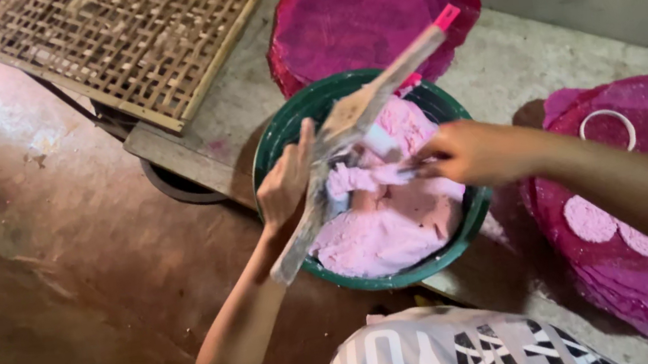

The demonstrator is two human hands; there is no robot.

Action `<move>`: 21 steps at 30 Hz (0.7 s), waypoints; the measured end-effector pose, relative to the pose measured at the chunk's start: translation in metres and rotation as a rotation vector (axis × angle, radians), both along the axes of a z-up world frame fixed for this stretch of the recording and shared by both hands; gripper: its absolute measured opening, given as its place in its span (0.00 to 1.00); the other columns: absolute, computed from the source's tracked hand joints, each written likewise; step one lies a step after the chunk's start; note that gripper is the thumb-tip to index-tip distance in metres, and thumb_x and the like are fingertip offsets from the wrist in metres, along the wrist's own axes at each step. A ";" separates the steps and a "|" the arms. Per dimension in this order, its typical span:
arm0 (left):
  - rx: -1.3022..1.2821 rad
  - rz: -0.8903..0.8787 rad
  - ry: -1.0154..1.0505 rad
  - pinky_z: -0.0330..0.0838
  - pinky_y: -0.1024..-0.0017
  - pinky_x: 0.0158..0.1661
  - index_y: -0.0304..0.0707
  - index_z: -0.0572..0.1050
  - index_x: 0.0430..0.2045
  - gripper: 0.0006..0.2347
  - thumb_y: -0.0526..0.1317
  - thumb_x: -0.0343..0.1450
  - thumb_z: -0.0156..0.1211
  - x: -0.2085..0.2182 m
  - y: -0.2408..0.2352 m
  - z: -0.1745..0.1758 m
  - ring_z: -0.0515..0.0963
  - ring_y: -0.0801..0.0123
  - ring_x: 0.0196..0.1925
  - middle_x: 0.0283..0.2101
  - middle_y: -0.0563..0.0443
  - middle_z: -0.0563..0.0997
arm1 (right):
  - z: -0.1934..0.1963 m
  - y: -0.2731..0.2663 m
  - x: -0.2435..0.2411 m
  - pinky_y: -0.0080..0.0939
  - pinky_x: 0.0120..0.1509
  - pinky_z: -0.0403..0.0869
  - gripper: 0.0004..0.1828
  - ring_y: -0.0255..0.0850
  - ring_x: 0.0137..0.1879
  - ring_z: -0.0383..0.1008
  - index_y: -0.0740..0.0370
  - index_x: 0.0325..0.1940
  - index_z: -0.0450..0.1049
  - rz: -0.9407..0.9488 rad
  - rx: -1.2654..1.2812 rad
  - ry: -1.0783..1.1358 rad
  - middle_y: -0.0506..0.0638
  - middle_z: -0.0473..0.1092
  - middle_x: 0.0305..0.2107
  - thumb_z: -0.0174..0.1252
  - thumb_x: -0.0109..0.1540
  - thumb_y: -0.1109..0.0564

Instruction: The person scoops pink dough from a green bucket using a wooden stick, then uses a handheld press to form circular discs on a pink mat. The discs are arranged in rows on the mat as the process repeats.

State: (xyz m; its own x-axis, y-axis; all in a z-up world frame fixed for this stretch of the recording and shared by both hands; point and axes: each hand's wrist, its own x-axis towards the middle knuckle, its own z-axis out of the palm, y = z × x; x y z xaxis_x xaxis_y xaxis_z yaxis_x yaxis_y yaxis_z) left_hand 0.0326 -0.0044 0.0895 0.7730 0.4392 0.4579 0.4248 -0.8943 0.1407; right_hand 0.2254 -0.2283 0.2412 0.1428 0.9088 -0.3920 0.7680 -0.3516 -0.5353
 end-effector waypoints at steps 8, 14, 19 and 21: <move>-0.826 -0.552 -0.283 0.73 0.63 0.55 0.38 0.66 0.67 0.28 0.41 0.70 0.64 -0.022 -0.039 -0.008 0.81 0.59 0.55 0.56 0.45 0.79 | -0.012 -0.003 -0.100 0.39 0.28 0.72 0.20 0.40 0.29 0.75 0.66 0.42 0.75 0.538 0.464 -1.169 0.51 0.72 0.28 0.55 0.61 0.45; -0.522 -0.360 -0.208 0.75 0.68 0.64 0.40 0.68 0.61 0.20 0.40 0.75 0.65 -0.036 -0.013 0.004 0.82 0.67 0.52 0.44 0.52 0.80 | 0.091 -0.031 -0.094 0.40 0.31 0.72 0.15 0.39 0.30 0.75 0.59 0.50 0.74 0.307 0.229 -1.007 0.47 0.70 0.28 0.56 0.60 0.54; -0.900 -0.441 -0.279 0.75 0.64 0.51 0.39 0.66 0.65 0.32 0.38 0.63 0.68 -0.028 -0.039 0.020 0.79 0.56 0.51 0.54 0.45 0.79 | 0.026 -0.008 -0.094 0.39 0.29 0.74 0.07 0.39 0.28 0.75 0.58 0.36 0.73 0.425 0.273 -1.005 0.48 0.71 0.25 0.58 0.58 0.54; -0.992 -0.508 -0.372 0.76 0.66 0.52 0.40 0.66 0.65 0.31 0.37 0.64 0.67 -0.024 -0.047 0.025 0.81 0.59 0.51 0.54 0.46 0.80 | -0.015 0.007 -0.101 0.41 0.29 0.72 0.32 0.41 0.29 0.74 0.64 0.40 0.74 0.440 0.236 -1.051 0.49 0.71 0.27 0.58 0.51 0.33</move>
State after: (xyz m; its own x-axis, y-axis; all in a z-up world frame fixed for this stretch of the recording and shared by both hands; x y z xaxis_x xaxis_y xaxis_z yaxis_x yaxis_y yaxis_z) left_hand 0.0084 -0.0512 0.1144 0.8527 0.4104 0.3231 -0.1635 -0.3778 0.9113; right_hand 0.1240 -0.2216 0.2266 -0.0487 0.9954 -0.0825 0.9035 0.0791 0.4213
